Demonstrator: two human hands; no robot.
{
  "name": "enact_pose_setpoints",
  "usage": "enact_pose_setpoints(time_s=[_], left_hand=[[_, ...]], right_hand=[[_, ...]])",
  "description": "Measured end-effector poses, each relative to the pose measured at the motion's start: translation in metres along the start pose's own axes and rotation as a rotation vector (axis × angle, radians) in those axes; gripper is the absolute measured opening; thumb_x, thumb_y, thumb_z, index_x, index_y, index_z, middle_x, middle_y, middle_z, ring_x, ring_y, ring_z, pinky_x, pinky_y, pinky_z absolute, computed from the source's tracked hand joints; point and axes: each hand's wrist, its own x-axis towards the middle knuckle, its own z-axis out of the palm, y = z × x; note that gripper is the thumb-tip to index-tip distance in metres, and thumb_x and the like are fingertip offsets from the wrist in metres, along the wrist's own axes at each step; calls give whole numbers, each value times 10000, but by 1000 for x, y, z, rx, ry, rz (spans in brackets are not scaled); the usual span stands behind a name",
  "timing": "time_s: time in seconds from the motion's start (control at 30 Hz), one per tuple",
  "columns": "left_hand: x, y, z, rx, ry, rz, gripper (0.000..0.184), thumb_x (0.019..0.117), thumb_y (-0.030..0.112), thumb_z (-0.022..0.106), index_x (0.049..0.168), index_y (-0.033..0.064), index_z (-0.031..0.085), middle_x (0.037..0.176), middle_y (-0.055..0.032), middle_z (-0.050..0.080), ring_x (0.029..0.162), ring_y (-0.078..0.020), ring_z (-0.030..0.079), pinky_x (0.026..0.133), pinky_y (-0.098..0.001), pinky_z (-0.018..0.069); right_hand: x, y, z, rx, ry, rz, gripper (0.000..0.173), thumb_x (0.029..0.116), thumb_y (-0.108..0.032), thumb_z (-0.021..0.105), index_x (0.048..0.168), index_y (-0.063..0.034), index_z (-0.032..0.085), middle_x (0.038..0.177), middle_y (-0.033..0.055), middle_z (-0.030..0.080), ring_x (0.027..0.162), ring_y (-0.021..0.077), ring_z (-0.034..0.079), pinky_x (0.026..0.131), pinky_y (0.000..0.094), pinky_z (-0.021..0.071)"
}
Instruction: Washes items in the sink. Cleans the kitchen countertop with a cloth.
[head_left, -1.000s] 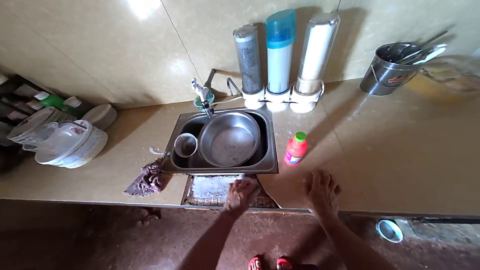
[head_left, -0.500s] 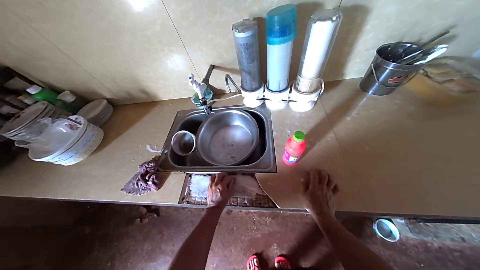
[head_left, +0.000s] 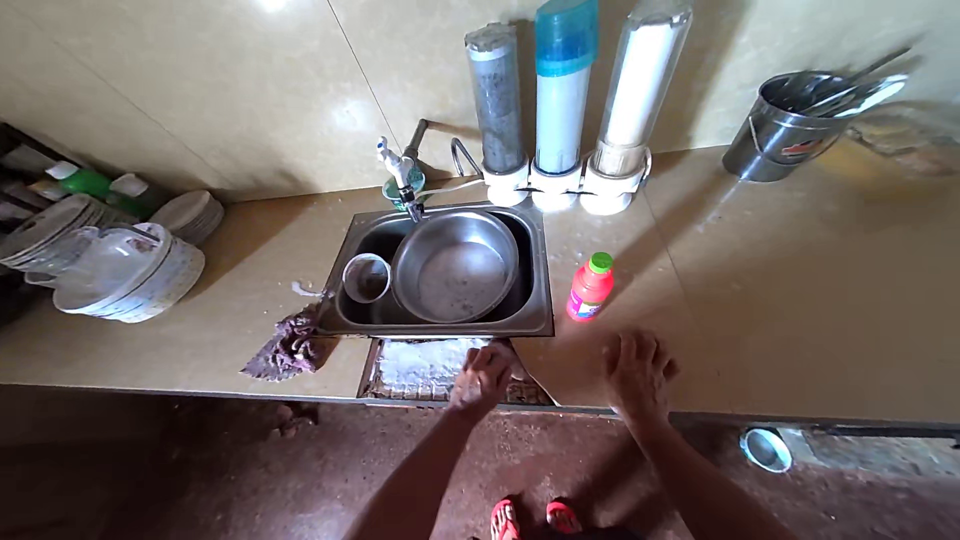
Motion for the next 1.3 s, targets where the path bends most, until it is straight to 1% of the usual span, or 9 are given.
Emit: enact_pose_setpoints(time_s=[0.17, 0.3, 0.4, 0.57, 0.77, 0.87, 1.03, 1.2, 1.3], left_hand=[[13, 1, -6, 27, -97, -110, 298, 1012, 235, 582, 1156, 36, 752, 1272, -200, 677, 1239, -397, 604, 1076, -489, 463], [-2, 2, 3, -44, -45, 186, 209, 961, 186, 651, 1017, 36, 786, 1140, -189, 726, 1100, -404, 669, 961, -495, 542], [15, 2, -4, -35, -122, 15, 253, 998, 200, 605, 1092, 38, 775, 1221, -197, 698, 1198, -397, 619, 1063, -488, 463], [-2, 8, 8, -23, -21, 197, 174, 948, 157, 655, 950, 45, 787, 1106, -165, 738, 1085, -397, 672, 943, -502, 545], [-1, 20, 7, 10, -73, 35, 224, 977, 180, 613, 1034, 47, 783, 1207, -170, 714, 1172, -394, 639, 1001, -499, 513], [-17, -13, -1, 19, 42, 192, 162, 945, 148, 658, 950, 66, 797, 1085, -159, 746, 1060, -378, 692, 938, -496, 557], [-26, -95, -61, 117, -35, -212, 252, 1003, 187, 603, 1109, 23, 763, 1282, -225, 670, 1241, -459, 585, 1052, -581, 455], [-16, -6, 2, -7, 41, 73, 192, 952, 139, 635, 956, 19, 785, 1149, -193, 732, 1125, -406, 668, 998, -511, 522], [-13, -10, 9, -4, 103, 176, 186, 950, 159, 642, 935, 50, 792, 1091, -165, 746, 1056, -380, 694, 936, -494, 557]], right_hand=[[-1, 0, 3, -2, 27, -13, 511, 1041, -326, 490, 1429, 2, 541, 1527, 301, 432, 1446, 520, 348, 1123, 705, 265], [-1, 0, 3, -9, 19, -5, 515, 1044, -324, 474, 1438, 2, 533, 1539, 300, 419, 1458, 515, 334, 1126, 704, 256], [-2, 0, 1, -25, 6, 1, 519, 1048, -339, 472, 1448, -12, 524, 1544, 288, 420, 1464, 503, 332, 1134, 693, 254], [-2, -1, 4, -13, 40, -13, 500, 1040, -316, 489, 1415, 9, 550, 1521, 312, 436, 1442, 523, 354, 1114, 702, 272], [0, -1, -1, -38, -38, 15, 533, 1054, -344, 472, 1473, -15, 502, 1553, 287, 410, 1471, 496, 326, 1148, 691, 245], [-1, 3, 1, -26, -25, -5, 543, 1050, -352, 456, 1477, -18, 497, 1556, 287, 407, 1473, 493, 326, 1141, 697, 248], [0, 0, 0, -32, -32, 15, 537, 1053, -346, 444, 1481, -25, 491, 1568, 266, 399, 1480, 483, 315, 1137, 697, 247], [-2, 0, 3, -25, 2, -6, 519, 1051, -312, 469, 1459, 6, 507, 1541, 279, 431, 1460, 507, 338, 1125, 704, 267], [-1, 3, 0, -22, 4, -24, 523, 1042, -328, 484, 1459, -14, 517, 1540, 275, 437, 1460, 501, 343, 1127, 703, 264]])
